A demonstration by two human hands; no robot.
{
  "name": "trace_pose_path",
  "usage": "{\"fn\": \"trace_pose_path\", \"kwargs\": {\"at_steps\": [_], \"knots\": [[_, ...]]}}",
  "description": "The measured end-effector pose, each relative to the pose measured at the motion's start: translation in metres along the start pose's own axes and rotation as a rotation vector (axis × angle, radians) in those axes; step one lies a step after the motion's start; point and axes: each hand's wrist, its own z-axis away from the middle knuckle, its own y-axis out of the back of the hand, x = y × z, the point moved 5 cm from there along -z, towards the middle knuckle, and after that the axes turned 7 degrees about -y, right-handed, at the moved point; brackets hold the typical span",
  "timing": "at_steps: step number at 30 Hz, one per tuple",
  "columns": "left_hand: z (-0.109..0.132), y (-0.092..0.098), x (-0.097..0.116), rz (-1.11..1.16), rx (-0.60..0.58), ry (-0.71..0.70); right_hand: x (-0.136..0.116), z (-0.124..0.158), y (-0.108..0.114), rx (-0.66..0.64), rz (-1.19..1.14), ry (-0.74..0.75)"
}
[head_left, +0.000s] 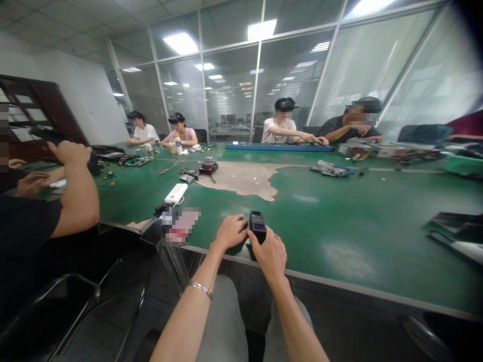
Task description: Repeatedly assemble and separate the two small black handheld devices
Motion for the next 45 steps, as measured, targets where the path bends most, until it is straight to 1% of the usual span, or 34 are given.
{"fn": "trace_pose_path", "kwargs": {"at_steps": [6, 10, 14, 17, 21, 23, 26, 30, 33, 40, 45], "knots": [[0.0, 0.0, 0.0, 0.017, 0.003, 0.012, -0.002, 0.0, 0.002, -0.005, 0.001, -0.008], [0.0, -0.001, -0.001, 0.025, 0.003, 0.015, -0.001, -0.002, 0.001, -0.002, -0.048, 0.005], [0.001, 0.0, 0.0, 0.033, 0.008, 0.02, -0.001, -0.007, 0.002, -0.003, -0.121, -0.02], [0.001, 0.0, 0.0, 0.029, 0.016, 0.024, -0.003, -0.012, 0.007, -0.012, -0.19, -0.036], [0.002, -0.001, -0.001, 0.019, 0.024, 0.035, -0.004, -0.022, 0.02, 0.007, -0.298, -0.058], [0.002, -0.002, -0.001, 0.019, 0.023, 0.028, 0.002, -0.028, 0.027, 0.044, -0.336, -0.07], [0.002, -0.002, -0.001, 0.024, 0.022, 0.025, 0.021, -0.035, 0.033, 0.079, -0.318, -0.101], [0.002, -0.002, -0.002, 0.022, 0.032, 0.024, 0.049, -0.037, 0.03, 0.056, -0.216, -0.137], [0.001, -0.003, -0.001, 0.02, 0.025, 0.005, 0.062, -0.036, 0.024, 0.035, -0.161, -0.137], [-0.002, -0.005, -0.001, 0.013, 0.013, -0.013, 0.068, -0.033, 0.015, 0.054, -0.096, -0.039], [-0.002, -0.004, 0.001, 0.007, 0.016, -0.02, 0.069, -0.031, 0.015, 0.061, -0.045, -0.005]]}}
